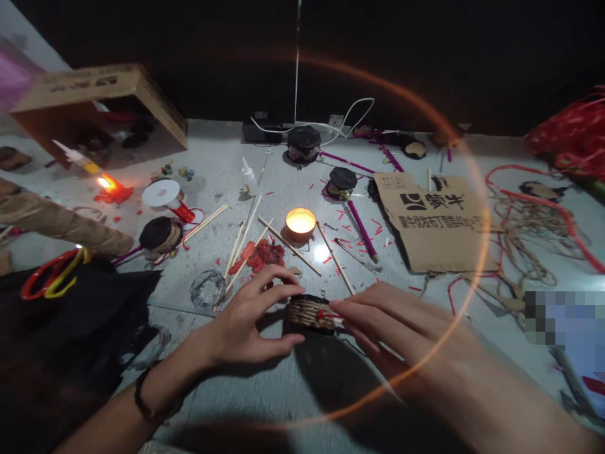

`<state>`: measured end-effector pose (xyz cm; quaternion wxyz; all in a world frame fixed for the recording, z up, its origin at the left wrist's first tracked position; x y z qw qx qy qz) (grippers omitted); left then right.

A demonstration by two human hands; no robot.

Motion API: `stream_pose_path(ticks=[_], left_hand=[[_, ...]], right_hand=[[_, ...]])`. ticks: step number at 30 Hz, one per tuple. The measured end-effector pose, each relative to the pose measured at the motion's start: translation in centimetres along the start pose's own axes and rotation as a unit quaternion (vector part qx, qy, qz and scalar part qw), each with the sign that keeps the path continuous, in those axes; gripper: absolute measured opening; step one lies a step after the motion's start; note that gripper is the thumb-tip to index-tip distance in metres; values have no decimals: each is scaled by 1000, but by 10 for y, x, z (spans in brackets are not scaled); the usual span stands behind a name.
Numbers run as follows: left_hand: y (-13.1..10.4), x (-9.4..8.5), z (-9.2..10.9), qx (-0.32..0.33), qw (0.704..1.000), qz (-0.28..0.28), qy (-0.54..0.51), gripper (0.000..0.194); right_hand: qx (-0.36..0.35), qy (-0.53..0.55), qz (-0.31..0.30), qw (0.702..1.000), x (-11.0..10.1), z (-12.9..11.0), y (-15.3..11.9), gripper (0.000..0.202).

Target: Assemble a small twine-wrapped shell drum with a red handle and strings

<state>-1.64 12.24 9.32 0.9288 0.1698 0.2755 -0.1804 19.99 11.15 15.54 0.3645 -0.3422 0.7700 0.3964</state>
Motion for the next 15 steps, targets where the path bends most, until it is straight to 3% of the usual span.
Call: stream_pose_path(ticks=[4,9,15], left_hand=[[3,-8,20,-5,998,70,2,42],[7,11,50,-37,998,34,23,34],[3,31,56,-12,998,64,21,20]], right_hand=[[24,24,0,999,3,0,-6,52],[19,15,-1,1000,1,-7,-11,68],[-15,8,4,1000,-10,-20,-3,52]])
Point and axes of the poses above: each hand's wrist, its own y-axis towards the middle knuckle, its own x-axis out of the palm, z = x × y, the point moved 6 cm from there along y, towards the middle knuckle, and after that the axes turned 13 degrees about -x, right-handed, at the moved point
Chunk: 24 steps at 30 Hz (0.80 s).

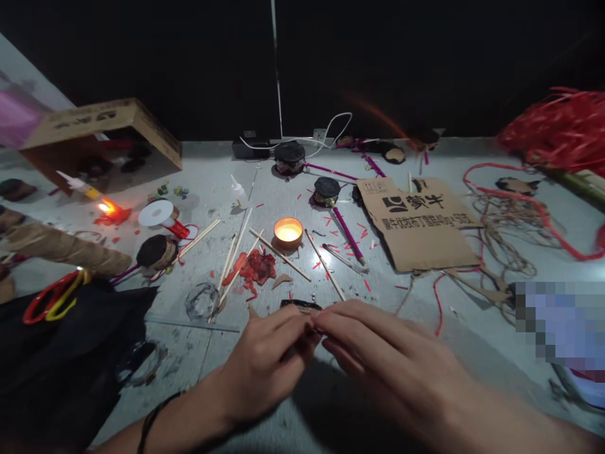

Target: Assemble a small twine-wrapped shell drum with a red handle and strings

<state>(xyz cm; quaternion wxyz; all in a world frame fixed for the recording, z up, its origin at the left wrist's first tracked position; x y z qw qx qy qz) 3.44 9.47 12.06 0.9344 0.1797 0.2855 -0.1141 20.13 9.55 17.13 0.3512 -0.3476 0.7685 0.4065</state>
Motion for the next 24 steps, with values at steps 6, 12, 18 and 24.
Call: stream_pose_path(ticks=[6,12,18,24], left_hand=[[-7,1,-1,62,996,35,51,20],[-14,-1,-5,85,990,48,105,18],[-11,-9,-19,51,997,38,49,22],[-2,-12,-24,18,998,48,-28,25]], right_hand=[[107,-61,19,992,-17,45,-3,20],[184,21,-119,976,19,76,-9,13],[143,71,-64,985,36,57,-17,51],[170,134,-36,976,59,54,0,74]])
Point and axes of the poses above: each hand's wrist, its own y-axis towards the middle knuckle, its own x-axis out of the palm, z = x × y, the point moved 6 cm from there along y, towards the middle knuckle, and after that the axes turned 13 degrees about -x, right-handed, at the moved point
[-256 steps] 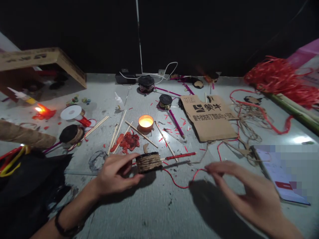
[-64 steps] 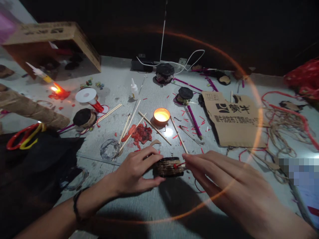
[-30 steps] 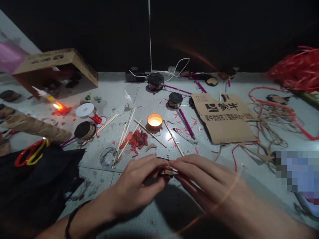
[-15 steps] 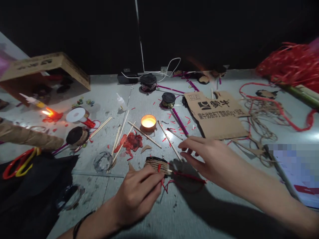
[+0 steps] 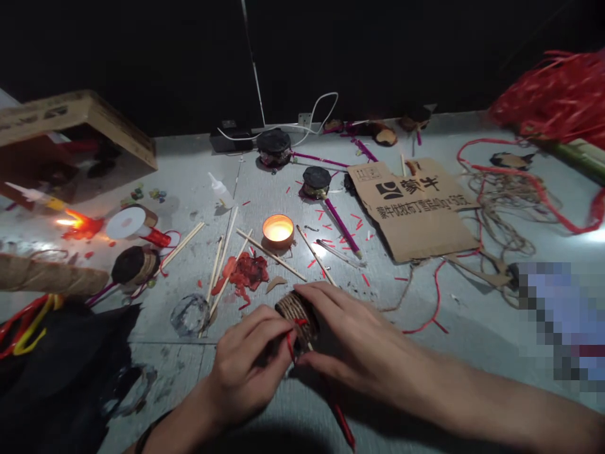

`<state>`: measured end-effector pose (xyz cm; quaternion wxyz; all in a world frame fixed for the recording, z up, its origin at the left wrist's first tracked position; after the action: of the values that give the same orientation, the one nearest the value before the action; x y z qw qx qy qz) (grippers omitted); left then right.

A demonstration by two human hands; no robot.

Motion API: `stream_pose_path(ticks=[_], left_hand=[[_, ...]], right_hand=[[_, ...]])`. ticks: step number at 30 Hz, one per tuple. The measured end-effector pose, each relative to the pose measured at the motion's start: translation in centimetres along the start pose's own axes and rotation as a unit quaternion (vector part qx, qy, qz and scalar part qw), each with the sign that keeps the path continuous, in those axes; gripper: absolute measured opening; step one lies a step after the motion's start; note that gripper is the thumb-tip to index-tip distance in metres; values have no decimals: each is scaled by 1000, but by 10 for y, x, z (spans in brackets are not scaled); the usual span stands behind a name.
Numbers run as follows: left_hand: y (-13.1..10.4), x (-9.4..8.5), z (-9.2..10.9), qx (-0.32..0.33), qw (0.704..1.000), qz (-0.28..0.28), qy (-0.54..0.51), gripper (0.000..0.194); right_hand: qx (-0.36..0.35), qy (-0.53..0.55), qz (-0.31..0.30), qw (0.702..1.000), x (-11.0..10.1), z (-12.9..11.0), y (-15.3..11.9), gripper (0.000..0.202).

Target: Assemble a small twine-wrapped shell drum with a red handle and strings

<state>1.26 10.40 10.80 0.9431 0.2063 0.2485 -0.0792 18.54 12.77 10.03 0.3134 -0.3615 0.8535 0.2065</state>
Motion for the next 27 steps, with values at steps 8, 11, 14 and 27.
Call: stream_pose_path(ticks=[8,11,14,27], left_hand=[[5,-1,-3,-18,1000,-7,7,18],[5,-4,-7,-29,1000,1,5,17],[4,-8,-11,-25,1000,11,5,18],[-1,-10,-18,4,1000,2,-8,24]], right_hand=[[16,-106,13,994,-29,22,5,30],[125,-267,-3,956,-50,55,14,20],[160,-319,-10,934,-55,77,24,23],[113,-333,58,934,-114,38,21,14]])
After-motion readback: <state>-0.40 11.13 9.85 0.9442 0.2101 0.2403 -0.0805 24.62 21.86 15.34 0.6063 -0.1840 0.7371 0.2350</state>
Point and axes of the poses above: each hand's wrist, its own y-axis towards the middle knuckle, its own x-axis out of the palm, z = x × y, the point moved 6 cm from there along y, towards the middle knuckle, and after that the axes turned 13 degrees about -x, right-handed, at the moved point
